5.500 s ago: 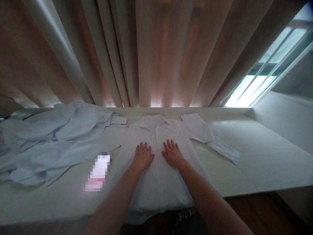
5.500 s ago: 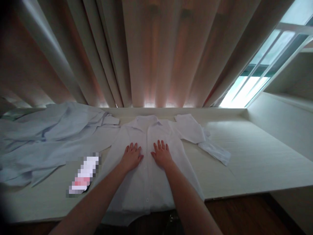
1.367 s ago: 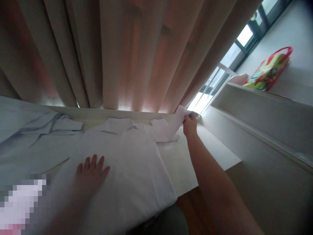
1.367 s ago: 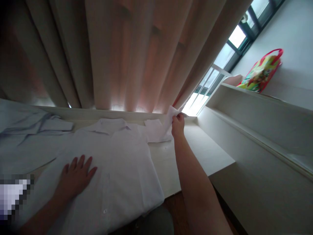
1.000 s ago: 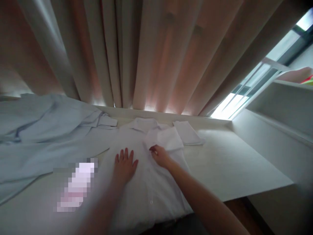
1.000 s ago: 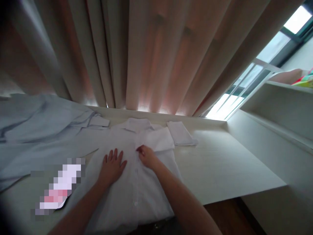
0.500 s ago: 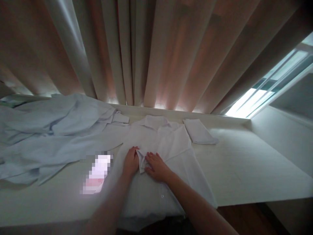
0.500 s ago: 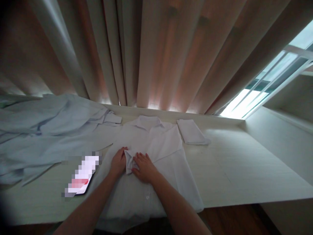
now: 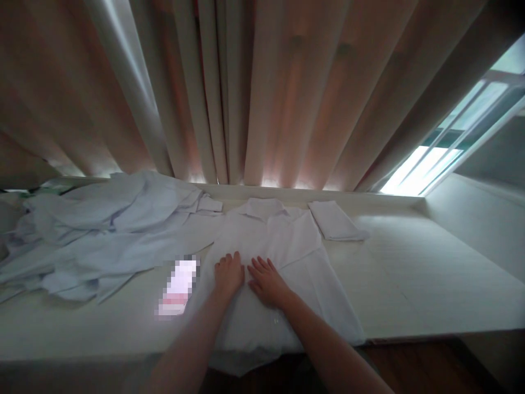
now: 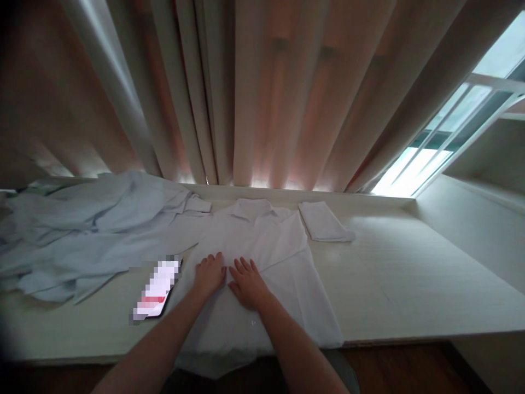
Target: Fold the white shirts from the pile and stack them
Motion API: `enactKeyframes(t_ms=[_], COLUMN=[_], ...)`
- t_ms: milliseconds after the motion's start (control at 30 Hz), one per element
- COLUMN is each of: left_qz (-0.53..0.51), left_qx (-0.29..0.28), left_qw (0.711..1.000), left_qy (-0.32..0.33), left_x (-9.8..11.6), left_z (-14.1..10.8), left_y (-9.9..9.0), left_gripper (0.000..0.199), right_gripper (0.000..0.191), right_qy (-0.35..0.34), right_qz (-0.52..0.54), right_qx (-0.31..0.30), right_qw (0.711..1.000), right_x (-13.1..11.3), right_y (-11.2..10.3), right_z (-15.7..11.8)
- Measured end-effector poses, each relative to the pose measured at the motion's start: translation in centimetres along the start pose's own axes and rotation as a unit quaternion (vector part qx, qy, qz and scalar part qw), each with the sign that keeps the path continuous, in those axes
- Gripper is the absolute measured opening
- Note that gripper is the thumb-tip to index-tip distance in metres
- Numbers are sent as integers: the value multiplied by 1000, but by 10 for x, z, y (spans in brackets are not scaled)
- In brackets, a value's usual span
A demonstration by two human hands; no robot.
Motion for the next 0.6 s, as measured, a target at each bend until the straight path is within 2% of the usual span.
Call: enactKeyframes(t_ms=[200,367,467,600], left_qz=[-10,-46,-64,-76], left_qx=[-24,-25,-22,-7], left_qw=[998,996,995,992], left_qy=[-54,-66,-71,-98], left_x=[-5,-7,-9,-17], left_z=[9,19,25,24], left_y=[-4,-5,-12,-24], left_gripper=[36,25,24,27], right_gripper=[49,50,51,51], right_qy=[34,72,87,96], right_qz=[-13,-16,-11,-9], right_qx=[13,-3,-3,28], right_qw=[999,997,996,995], right_x=[14,28,34,43], right_y=[-13,-11,-8,-10], right_z=[-26,-47,-53,-53])
Point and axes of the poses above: each hand's wrist, its own z-axis towards the middle knuckle, its own y-axis out of the palm, x = y × z, the point moved 1 cm from there along z, towards the middle knuckle, and after that the axes turned 3 degrees about -z, right-handed, at the moved point
